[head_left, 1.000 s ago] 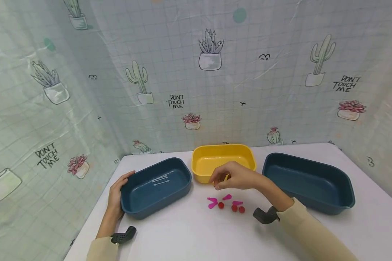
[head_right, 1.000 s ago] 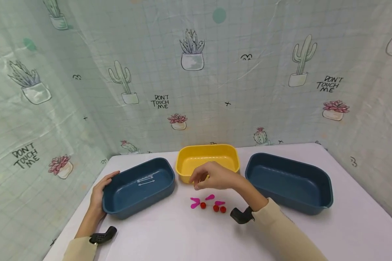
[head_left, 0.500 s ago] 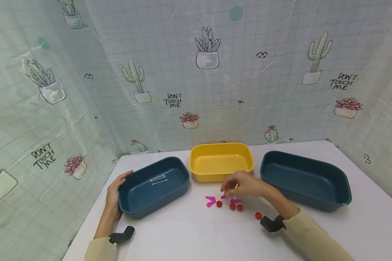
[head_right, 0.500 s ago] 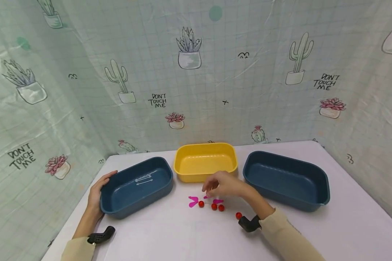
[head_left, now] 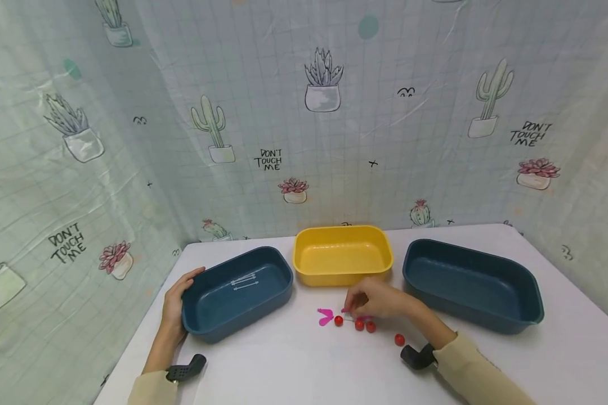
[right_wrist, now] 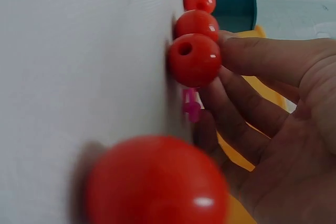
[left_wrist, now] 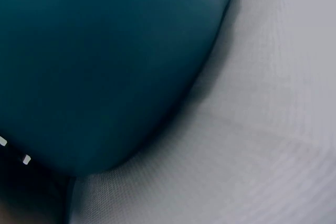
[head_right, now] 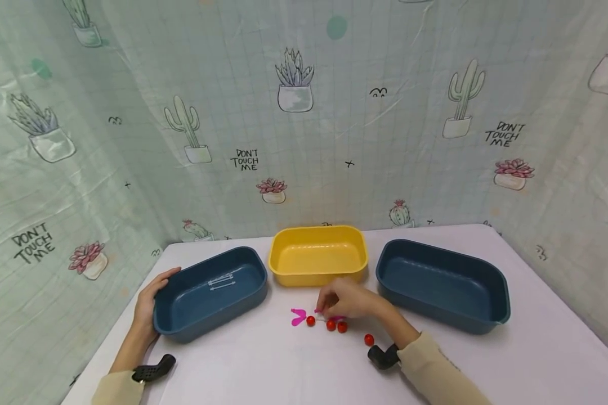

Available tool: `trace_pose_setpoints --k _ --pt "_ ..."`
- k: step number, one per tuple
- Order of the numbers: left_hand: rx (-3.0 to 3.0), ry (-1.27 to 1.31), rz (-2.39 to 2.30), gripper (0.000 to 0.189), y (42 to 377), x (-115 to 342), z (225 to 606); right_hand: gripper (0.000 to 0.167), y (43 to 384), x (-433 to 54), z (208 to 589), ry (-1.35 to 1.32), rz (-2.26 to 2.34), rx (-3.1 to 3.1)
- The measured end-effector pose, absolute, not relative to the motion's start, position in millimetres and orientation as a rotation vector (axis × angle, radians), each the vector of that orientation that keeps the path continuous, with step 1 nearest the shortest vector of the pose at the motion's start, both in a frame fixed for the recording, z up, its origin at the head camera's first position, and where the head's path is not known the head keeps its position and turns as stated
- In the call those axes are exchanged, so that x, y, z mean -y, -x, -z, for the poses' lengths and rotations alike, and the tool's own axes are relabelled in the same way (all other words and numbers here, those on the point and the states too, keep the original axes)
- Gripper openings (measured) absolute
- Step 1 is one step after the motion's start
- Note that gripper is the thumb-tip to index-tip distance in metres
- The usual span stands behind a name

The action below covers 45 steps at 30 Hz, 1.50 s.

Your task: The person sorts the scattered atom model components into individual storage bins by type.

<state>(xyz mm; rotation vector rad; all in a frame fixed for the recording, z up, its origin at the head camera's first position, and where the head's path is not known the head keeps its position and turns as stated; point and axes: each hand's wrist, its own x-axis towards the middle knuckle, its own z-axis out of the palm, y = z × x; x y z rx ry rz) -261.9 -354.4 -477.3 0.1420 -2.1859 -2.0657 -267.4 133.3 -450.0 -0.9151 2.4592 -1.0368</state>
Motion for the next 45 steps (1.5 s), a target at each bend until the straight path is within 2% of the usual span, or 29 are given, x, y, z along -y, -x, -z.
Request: trace_pose_setpoints --k 7,45 --pt "2.232 -0.163 2.056 0.051 257.6 358.0 478.0 0.012 265.7 -128.5 455.9 0.904 1.031 -2.436" --pt "2.213 -0.135 2.081 0.050 262.6 356.3 477.8 0.010 269.3 -132.5 457.4 0.859 1.066 -2.436"
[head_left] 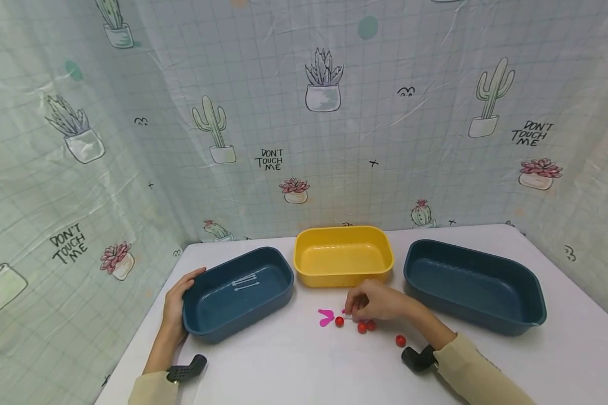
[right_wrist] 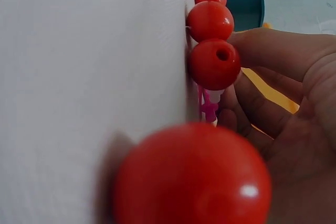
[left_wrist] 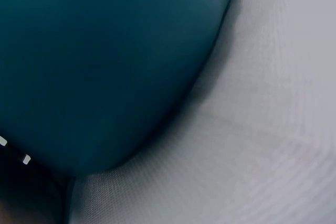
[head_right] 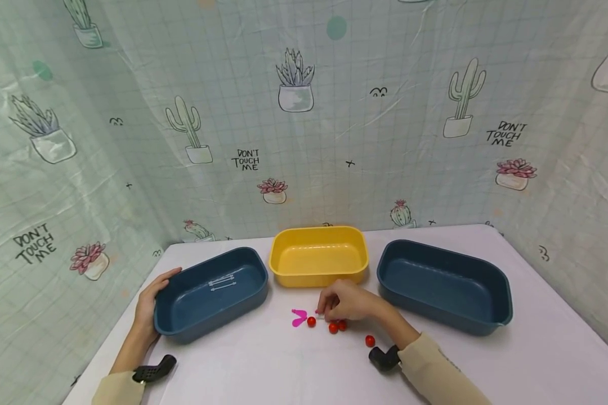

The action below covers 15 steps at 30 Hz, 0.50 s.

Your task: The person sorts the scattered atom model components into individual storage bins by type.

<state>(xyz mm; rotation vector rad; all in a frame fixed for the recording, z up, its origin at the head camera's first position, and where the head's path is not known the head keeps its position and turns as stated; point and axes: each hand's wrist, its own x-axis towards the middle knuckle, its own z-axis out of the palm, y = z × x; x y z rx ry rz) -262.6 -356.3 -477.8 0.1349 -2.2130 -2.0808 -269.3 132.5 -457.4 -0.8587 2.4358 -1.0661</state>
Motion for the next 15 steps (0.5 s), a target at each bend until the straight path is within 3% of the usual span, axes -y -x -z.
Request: trace_pose_setpoints --k 15 --pt "2.206 -0.127 2.104 0.050 263.1 356.7 478.0 0.011 274.5 -140.4 455.5 0.944 1.185 -2.339"
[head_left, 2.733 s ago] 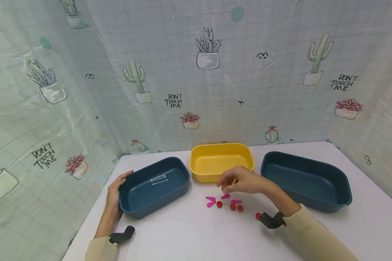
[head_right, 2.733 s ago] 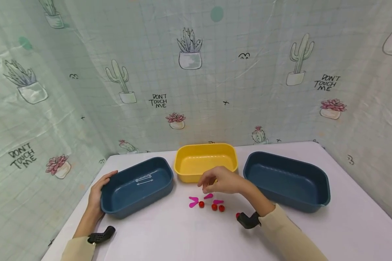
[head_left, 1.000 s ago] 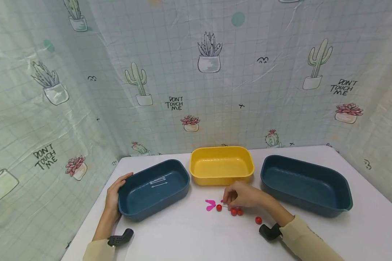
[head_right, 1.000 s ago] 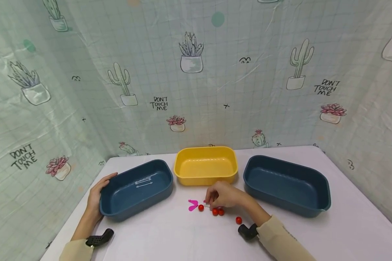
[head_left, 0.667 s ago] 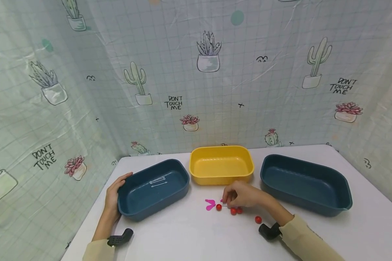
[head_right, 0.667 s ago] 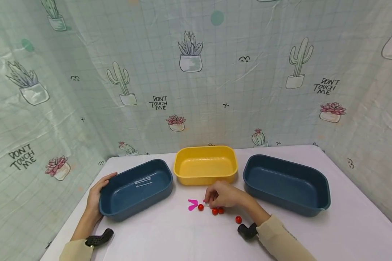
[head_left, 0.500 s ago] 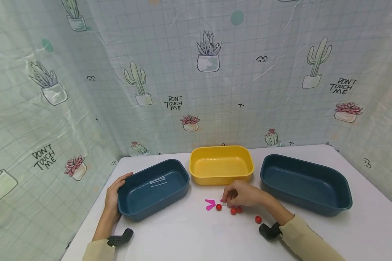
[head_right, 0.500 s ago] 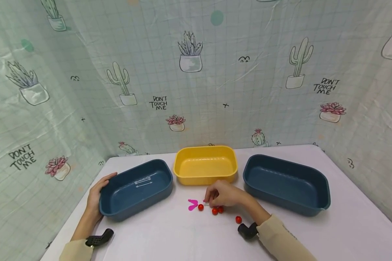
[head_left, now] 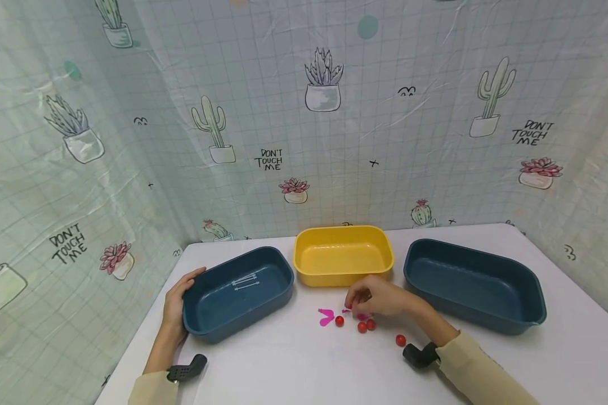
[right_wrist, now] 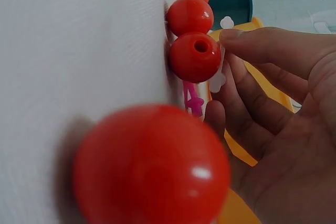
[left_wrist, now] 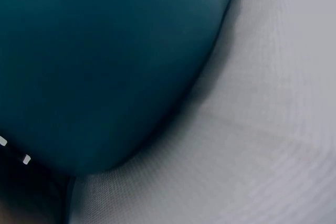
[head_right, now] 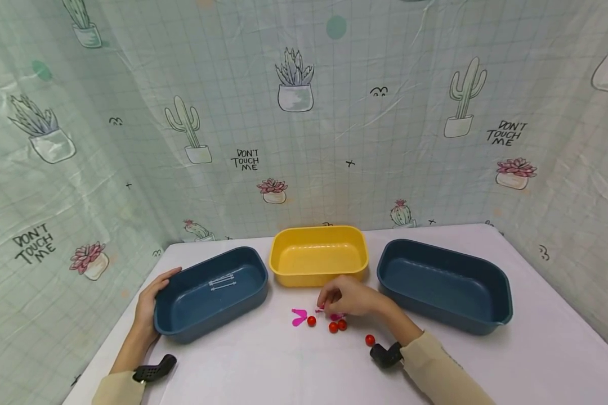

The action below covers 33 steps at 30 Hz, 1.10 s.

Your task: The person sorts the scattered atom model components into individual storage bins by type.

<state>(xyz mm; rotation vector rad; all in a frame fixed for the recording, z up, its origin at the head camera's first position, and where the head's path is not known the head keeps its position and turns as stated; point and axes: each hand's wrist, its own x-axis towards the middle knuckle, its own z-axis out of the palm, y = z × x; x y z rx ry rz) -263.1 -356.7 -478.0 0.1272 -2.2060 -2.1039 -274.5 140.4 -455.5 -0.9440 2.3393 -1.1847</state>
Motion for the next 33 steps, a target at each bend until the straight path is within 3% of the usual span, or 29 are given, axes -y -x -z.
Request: trace_pose_setpoints --k 33 --pt "2.201 -0.142 2.093 0.050 262.5 355.0 477.1 0.020 272.7 -141.4 444.4 0.933 1.261 -2.303"
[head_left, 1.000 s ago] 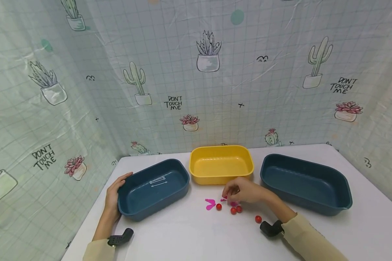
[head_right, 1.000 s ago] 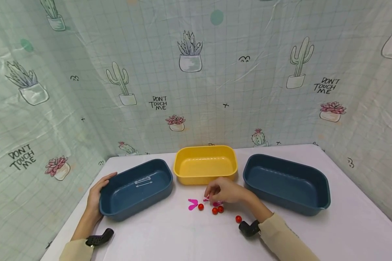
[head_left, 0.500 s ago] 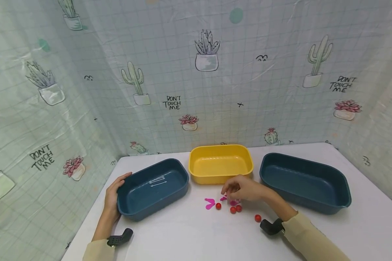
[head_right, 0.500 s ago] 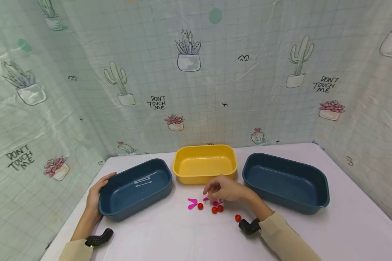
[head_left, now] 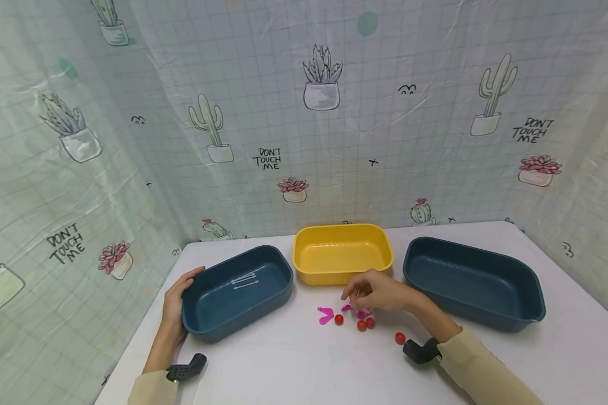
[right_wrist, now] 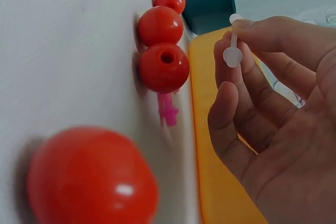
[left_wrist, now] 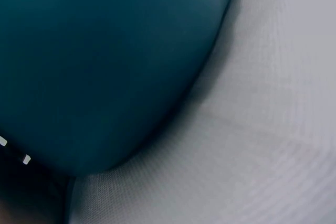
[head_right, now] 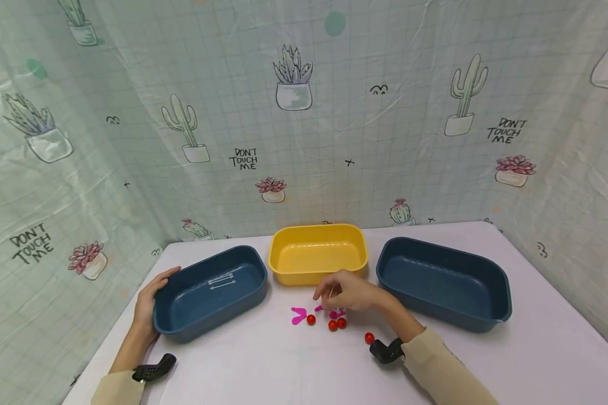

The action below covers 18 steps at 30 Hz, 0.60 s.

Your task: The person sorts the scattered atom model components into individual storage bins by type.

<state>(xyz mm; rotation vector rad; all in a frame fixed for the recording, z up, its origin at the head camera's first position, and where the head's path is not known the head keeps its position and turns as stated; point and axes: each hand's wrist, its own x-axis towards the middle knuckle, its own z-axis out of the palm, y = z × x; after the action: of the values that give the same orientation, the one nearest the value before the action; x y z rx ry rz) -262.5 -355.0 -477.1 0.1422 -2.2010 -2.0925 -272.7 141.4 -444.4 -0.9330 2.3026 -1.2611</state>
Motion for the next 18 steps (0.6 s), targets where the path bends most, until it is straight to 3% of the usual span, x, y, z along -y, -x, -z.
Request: trace_pose_setpoints --k 18 --pt "2.192 -0.162 2.085 0.049 261.5 355.1 477.4 0.020 277.0 -118.6 421.6 0.998 1.270 -2.286"
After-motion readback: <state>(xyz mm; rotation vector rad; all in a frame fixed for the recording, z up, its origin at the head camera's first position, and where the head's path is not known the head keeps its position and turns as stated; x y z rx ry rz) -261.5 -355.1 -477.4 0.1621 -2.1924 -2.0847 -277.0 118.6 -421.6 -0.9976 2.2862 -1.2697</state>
